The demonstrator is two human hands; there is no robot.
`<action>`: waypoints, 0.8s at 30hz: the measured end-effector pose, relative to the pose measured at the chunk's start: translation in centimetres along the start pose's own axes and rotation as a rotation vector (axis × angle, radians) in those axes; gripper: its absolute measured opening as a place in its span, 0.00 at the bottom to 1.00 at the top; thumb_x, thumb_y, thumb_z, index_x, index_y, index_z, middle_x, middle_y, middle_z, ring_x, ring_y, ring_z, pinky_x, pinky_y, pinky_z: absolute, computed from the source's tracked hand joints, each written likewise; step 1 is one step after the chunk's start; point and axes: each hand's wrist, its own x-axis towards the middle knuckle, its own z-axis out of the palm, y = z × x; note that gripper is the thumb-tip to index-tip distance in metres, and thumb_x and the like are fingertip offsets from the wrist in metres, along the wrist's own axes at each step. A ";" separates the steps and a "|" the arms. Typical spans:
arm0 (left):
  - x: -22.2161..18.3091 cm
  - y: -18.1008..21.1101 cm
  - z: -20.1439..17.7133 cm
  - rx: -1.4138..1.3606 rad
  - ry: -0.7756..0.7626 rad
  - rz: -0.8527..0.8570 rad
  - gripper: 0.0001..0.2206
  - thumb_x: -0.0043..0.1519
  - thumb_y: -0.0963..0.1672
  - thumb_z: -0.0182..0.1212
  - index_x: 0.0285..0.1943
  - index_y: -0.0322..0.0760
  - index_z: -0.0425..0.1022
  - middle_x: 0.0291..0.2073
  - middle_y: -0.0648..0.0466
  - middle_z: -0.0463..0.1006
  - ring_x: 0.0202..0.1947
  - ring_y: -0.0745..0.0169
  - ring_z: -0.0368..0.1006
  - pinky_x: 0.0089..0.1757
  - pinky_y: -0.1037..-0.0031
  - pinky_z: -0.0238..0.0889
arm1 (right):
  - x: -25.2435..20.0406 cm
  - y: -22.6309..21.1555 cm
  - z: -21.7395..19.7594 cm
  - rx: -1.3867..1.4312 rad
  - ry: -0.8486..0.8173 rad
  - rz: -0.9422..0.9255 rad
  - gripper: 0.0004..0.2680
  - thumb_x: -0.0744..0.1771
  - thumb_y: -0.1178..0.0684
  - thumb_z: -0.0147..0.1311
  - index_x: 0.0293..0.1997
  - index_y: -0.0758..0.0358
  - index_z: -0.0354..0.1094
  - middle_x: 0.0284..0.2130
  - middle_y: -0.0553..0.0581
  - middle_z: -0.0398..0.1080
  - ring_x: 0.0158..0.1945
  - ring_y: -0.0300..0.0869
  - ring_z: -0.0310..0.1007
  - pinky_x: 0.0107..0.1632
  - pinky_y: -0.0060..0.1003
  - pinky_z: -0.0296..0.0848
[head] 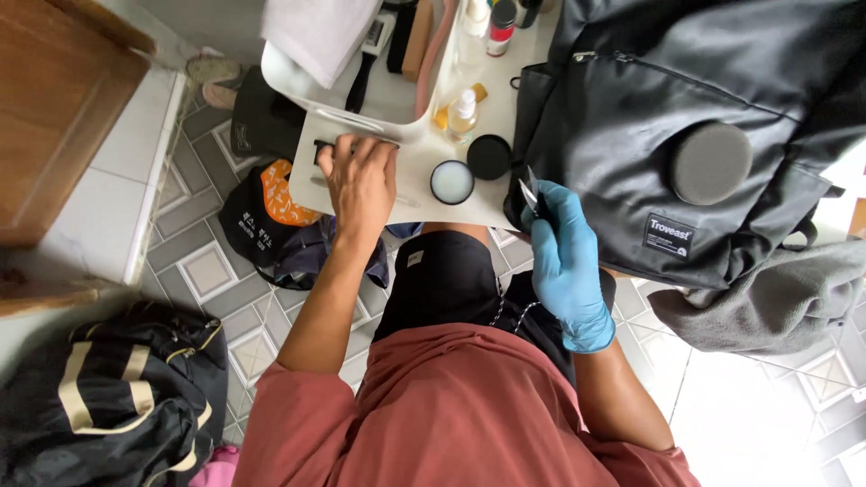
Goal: A person cleans and polishes a black backpack using a specialized cleaning wax and a sponge applicator.
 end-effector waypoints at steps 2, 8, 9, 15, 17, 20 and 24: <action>0.3 0.1 -0.9 -0.119 0.079 -0.101 0.01 0.64 0.42 0.68 0.40 0.44 0.81 0.29 0.63 0.77 0.39 0.62 0.72 0.46 0.63 0.58 | -0.1 -0.6 -0.3 0.095 0.058 0.009 0.14 0.72 0.58 0.46 0.66 0.71 0.62 0.53 0.71 0.71 0.58 0.51 0.70 0.62 0.52 0.68; 1.0 3.4 -5.7 -1.091 0.141 -0.494 0.04 0.70 0.39 0.56 0.46 0.33 0.77 0.26 0.49 0.81 0.28 0.63 0.80 0.33 0.79 0.69 | -0.3 -1.2 0.0 0.050 0.093 -0.123 0.13 0.70 0.56 0.55 0.60 0.72 0.68 0.50 0.72 0.74 0.55 0.61 0.76 0.57 0.53 0.73; 1.0 4.3 -6.0 -1.091 0.140 -0.491 0.04 0.70 0.39 0.56 0.46 0.33 0.77 0.26 0.49 0.81 0.28 0.63 0.80 0.33 0.79 0.69 | -0.5 -1.2 -0.1 0.051 0.096 -0.124 0.13 0.70 0.56 0.55 0.60 0.72 0.68 0.50 0.72 0.74 0.55 0.61 0.76 0.57 0.53 0.73; 1.7 10.2 -7.8 -1.591 0.032 -0.611 0.05 0.69 0.43 0.57 0.46 0.34 0.72 0.28 0.47 0.80 0.27 0.57 0.82 0.31 0.76 0.71 | 0.0 -1.7 0.1 0.259 0.102 -0.086 0.12 0.69 0.54 0.56 0.57 0.72 0.70 0.44 0.64 0.76 0.48 0.42 0.74 0.55 0.48 0.76; 1.9 11.6 -7.8 -1.588 -0.059 -0.596 0.07 0.68 0.43 0.59 0.46 0.31 0.72 0.26 0.45 0.80 0.27 0.59 0.81 0.29 0.81 0.70 | 0.1 -1.3 0.1 0.337 0.081 -0.055 0.12 0.70 0.51 0.51 0.53 0.70 0.71 0.38 0.59 0.73 0.42 0.39 0.71 0.49 0.43 0.77; 3.0 13.7 -9.8 -1.532 -0.063 -0.514 0.06 0.69 0.42 0.56 0.45 0.32 0.72 0.23 0.46 0.81 0.26 0.66 0.77 0.33 0.82 0.67 | 0.1 -2.7 -0.5 0.379 0.118 -0.019 0.10 0.67 0.53 0.57 0.49 0.69 0.71 0.19 0.49 0.57 0.24 0.31 0.55 0.30 0.27 0.61; 2.9 14.7 -9.7 -1.513 -0.065 -0.455 0.06 0.68 0.42 0.58 0.44 0.31 0.73 0.26 0.44 0.83 0.28 0.66 0.78 0.34 0.80 0.68 | -0.1 -2.1 -0.4 0.391 0.185 0.030 0.05 0.68 0.56 0.59 0.42 0.67 0.75 0.18 0.48 0.60 0.23 0.28 0.55 0.29 0.25 0.59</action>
